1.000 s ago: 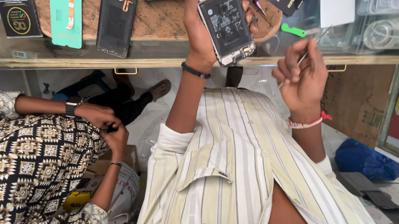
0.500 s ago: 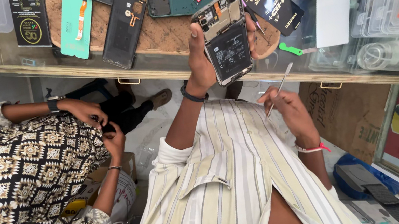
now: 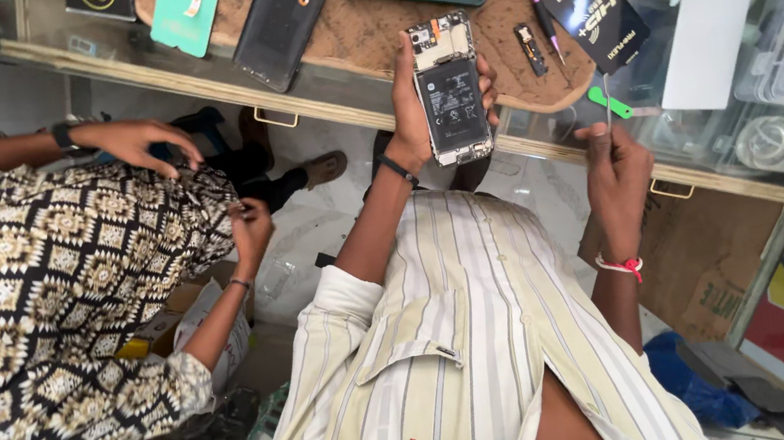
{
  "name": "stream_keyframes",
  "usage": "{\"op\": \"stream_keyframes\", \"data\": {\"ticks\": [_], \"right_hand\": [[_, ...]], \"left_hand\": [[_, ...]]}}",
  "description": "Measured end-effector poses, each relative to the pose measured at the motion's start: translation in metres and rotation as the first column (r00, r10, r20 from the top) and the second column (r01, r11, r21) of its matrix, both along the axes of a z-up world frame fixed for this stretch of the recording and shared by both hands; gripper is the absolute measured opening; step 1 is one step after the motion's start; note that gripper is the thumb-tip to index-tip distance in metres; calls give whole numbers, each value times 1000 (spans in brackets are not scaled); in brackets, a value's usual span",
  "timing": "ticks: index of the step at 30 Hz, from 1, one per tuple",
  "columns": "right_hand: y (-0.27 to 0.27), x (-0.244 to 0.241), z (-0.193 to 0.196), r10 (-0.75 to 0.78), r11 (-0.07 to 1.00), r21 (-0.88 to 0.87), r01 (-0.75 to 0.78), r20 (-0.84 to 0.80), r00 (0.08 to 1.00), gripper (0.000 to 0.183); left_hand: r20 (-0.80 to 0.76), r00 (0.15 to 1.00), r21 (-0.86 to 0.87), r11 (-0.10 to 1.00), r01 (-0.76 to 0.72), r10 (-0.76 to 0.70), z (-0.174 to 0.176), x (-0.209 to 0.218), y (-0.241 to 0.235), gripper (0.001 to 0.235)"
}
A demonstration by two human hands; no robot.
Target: The person disassembles a smartphone, removes the battery, and uses a metal tool to pry and adjust internal components. The person then applies adhesive from a tube to the phone's frame and places a new battery inside.
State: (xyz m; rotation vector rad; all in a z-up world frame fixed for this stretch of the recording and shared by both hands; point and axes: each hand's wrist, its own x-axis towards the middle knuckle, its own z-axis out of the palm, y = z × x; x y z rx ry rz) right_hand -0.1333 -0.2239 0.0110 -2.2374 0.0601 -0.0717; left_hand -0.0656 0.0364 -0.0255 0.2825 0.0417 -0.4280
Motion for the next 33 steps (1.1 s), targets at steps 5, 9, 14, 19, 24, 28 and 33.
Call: {"op": "stream_keyframes", "data": {"ticks": [5, 9, 14, 19, 24, 28, 33], "right_hand": [[-4, 23, -9, -23, 955, -291, 49, 93, 995, 34], [-1, 38, -16, 23, 940, -337, 59, 236, 972, 19], [3, 45, -21, 96, 928, -370, 37, 335, 937, 8], [-1, 45, -26, 79, 974, -226, 2, 350, 933, 11], [-13, 41, -34, -2, 1000, 6, 0, 333, 943, 20], [-24, 42, -43, 17, 984, 160, -72, 321, 947, 34], [-31, 38, -47, -13, 976, 212, -50, 288, 958, 47]], "left_hand": [[46, 999, -5, 1000, 10, -10, -6, -7, 4, 98], [73, 997, -121, 993, -5, 14, -9, -7, 7, 99], [32, 988, -323, 937, -135, 153, -15, -10, 14, 96], [-5, 981, -262, 947, -187, 193, -23, -11, 12, 94], [-29, 969, -198, 949, -246, 246, -30, -15, 11, 93], [-15, 961, -133, 952, -276, 277, -34, -16, 11, 91], [-33, 951, -73, 948, -310, 308, -32, -16, 8, 93]]}}
